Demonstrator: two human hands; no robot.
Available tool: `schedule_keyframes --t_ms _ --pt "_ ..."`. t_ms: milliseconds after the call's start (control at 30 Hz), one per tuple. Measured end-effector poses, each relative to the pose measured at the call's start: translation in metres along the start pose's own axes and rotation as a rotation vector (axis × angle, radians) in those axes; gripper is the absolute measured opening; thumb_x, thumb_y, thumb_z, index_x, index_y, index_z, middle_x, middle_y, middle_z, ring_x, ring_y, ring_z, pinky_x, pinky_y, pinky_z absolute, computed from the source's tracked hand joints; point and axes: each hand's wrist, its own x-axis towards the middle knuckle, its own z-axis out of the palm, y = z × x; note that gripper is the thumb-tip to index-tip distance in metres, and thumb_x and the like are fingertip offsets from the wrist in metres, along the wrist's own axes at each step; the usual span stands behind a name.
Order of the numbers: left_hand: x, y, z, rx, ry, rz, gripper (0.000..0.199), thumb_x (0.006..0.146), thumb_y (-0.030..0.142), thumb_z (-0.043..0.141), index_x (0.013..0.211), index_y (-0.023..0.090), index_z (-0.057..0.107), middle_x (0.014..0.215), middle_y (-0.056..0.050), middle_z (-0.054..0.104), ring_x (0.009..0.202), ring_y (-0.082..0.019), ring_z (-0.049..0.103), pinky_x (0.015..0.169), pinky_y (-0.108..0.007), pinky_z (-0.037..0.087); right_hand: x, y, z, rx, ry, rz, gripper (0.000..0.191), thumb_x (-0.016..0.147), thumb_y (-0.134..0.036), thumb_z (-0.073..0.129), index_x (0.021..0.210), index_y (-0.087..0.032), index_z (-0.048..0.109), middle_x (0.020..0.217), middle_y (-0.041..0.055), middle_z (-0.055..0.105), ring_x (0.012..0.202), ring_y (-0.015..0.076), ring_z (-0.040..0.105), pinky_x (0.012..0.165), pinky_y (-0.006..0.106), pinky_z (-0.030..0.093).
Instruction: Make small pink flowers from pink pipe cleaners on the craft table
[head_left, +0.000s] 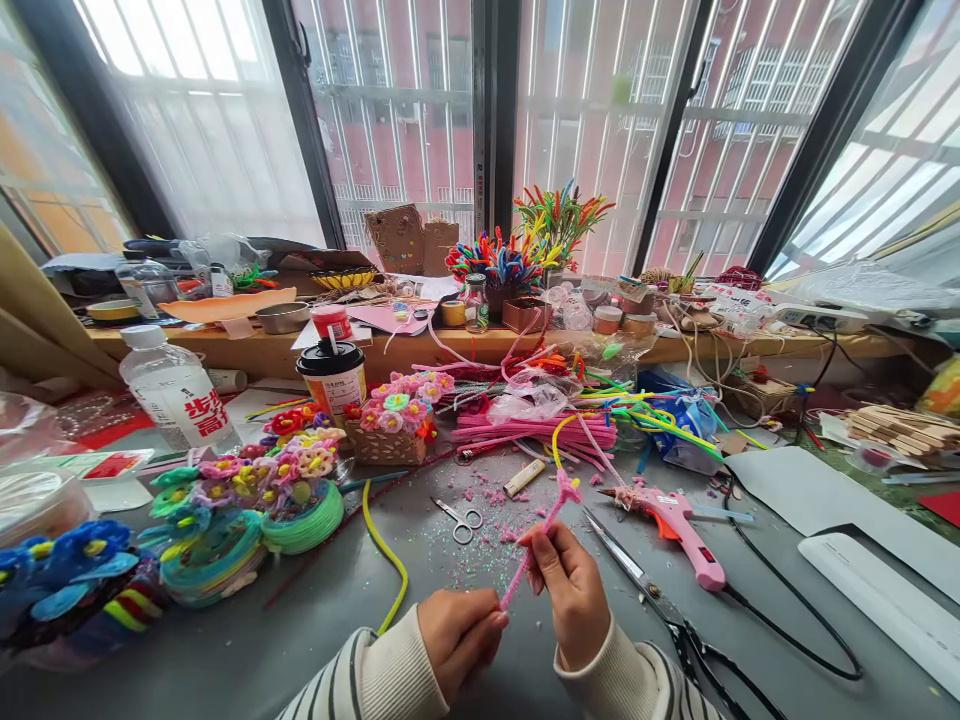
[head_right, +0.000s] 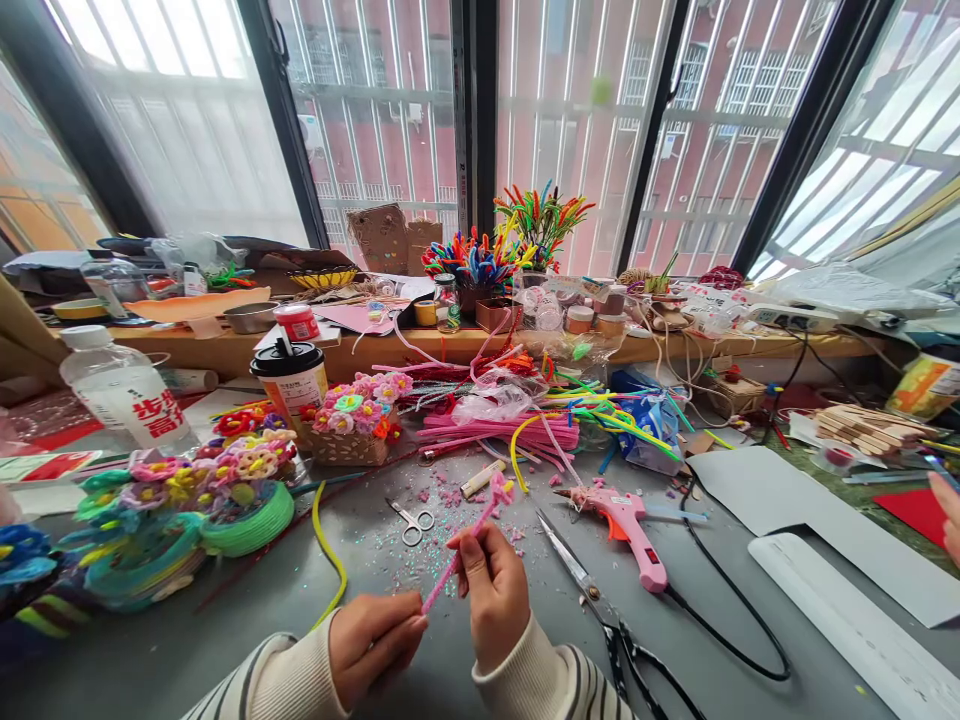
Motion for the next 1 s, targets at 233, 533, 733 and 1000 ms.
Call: schedule_keyframes --t_ms 233,533,733,1000 --pt "-0.004 -0.007 -0.001 0.445 0.327 0.075 0.028 0.076 0.032 0.029 0.058 0.018 0.045 0.051 0.000 0.050 0.046 -0.008 0.044 0.045 -0.017 0.033 -0.001 -0.001 0.000 -0.069 0.041 -0.018 0.023 0.074 -0.034 0.043 0.068 -0.014 0.051 0.050 -0.0033 0.042 0.043 0.0065 0.037 0.039 0.018 0.031" --pt "-0.009 -0.011 0.007 0.594 0.486 0.157 0.026 0.077 0.027 0.028 0.059 0.019 0.045 0.052 0.001 0.051 0.044 -0.009 0.045 0.043 -0.017 0.032 0.002 -0.003 0.000 0.000 0.082 0.030 0.024 0.072 -0.037 0.046 0.068 -0.014 0.051 0.051 -0.0036 0.043 0.042 0.0060 0.037 0.039 0.018 0.031" --pt "-0.011 -0.006 0.005 0.543 0.474 0.144 0.024 0.076 0.029 0.032 0.059 0.019 0.045 0.050 0.001 0.050 0.044 -0.008 0.045 0.042 -0.017 0.032 0.004 -0.003 -0.001 0.045 0.093 0.039 0.023 0.072 -0.036 0.046 0.069 -0.014 0.052 0.051 -0.0039 0.043 0.041 0.0052 0.037 0.038 0.016 0.030" --pt "-0.007 -0.005 0.005 0.488 0.481 0.139 0.023 0.076 0.027 0.033 0.061 0.018 0.047 0.051 0.001 0.049 0.043 -0.008 0.043 0.042 -0.016 0.034 0.003 -0.002 0.001 0.020 0.063 0.046 0.023 0.072 -0.037 0.046 0.070 -0.014 0.050 0.051 -0.0036 0.043 0.041 0.0059 0.037 0.038 0.018 0.030"
